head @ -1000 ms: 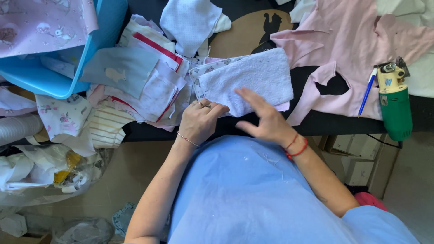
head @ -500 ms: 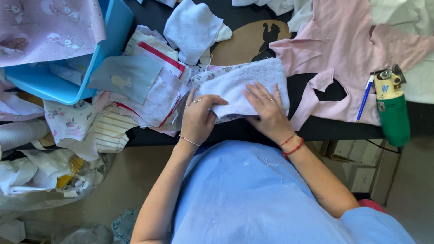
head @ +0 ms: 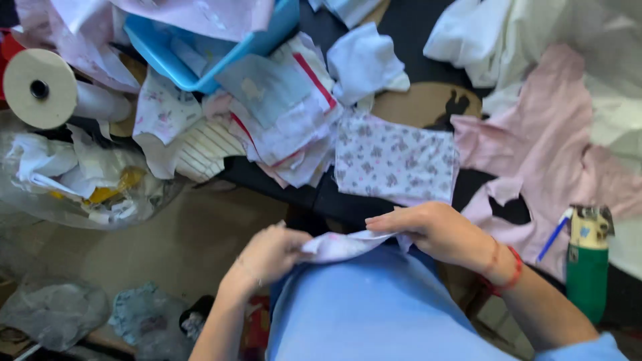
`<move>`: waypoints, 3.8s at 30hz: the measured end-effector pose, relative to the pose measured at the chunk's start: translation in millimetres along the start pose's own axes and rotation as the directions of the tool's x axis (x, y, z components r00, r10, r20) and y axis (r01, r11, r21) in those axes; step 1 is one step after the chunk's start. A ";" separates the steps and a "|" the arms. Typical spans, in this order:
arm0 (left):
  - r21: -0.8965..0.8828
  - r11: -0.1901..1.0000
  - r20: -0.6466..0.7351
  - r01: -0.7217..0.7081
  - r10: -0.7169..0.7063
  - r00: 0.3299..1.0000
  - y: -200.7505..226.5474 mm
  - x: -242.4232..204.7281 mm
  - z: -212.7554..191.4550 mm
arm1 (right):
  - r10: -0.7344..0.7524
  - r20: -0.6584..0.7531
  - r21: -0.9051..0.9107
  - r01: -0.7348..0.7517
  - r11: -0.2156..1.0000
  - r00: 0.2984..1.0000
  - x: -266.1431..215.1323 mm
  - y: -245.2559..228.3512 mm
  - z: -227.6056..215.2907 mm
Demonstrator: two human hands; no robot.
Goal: Sorting and inspecting small fabric scraps on a work table in a sewing factory.
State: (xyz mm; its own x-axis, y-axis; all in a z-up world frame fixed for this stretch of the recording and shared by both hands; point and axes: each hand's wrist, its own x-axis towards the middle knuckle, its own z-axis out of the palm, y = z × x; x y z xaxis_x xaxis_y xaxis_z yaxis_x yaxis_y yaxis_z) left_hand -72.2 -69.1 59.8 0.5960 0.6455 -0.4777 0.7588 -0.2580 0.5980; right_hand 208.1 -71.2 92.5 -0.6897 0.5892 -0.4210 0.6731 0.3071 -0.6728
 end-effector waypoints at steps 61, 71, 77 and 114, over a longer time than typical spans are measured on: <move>-0.729 0.675 -0.329 0.111 -0.488 0.808 45.9 83.2 80.1 | -0.075 -0.838 -0.217 -0.203 0.955 0.540 3.6 129.3 38.1; -0.852 0.522 -0.300 -0.034 -0.435 0.849 33.5 87.5 99.9 | 0.234 -0.937 0.172 -0.239 0.956 0.261 -35.6 124.8 36.1; -0.833 0.553 -0.305 -0.011 -0.443 0.843 36.2 82.9 97.2 | 0.356 -0.858 0.328 -0.138 0.935 0.371 -15.7 139.4 44.5; -0.989 0.130 -0.017 0.063 -0.540 0.842 30.9 64.6 118.9 | 0.142 -0.732 0.375 0.221 0.901 0.666 35.4 15.0 81.7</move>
State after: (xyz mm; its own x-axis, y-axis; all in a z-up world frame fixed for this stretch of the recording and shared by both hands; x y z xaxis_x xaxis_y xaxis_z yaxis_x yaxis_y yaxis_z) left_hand 21.1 -120.8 -29.1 0.0877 0.6948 -0.7138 -0.1236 0.7186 0.6843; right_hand 172.0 -106.8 17.8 -0.1684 0.9832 0.0700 0.3540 0.1266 -0.9266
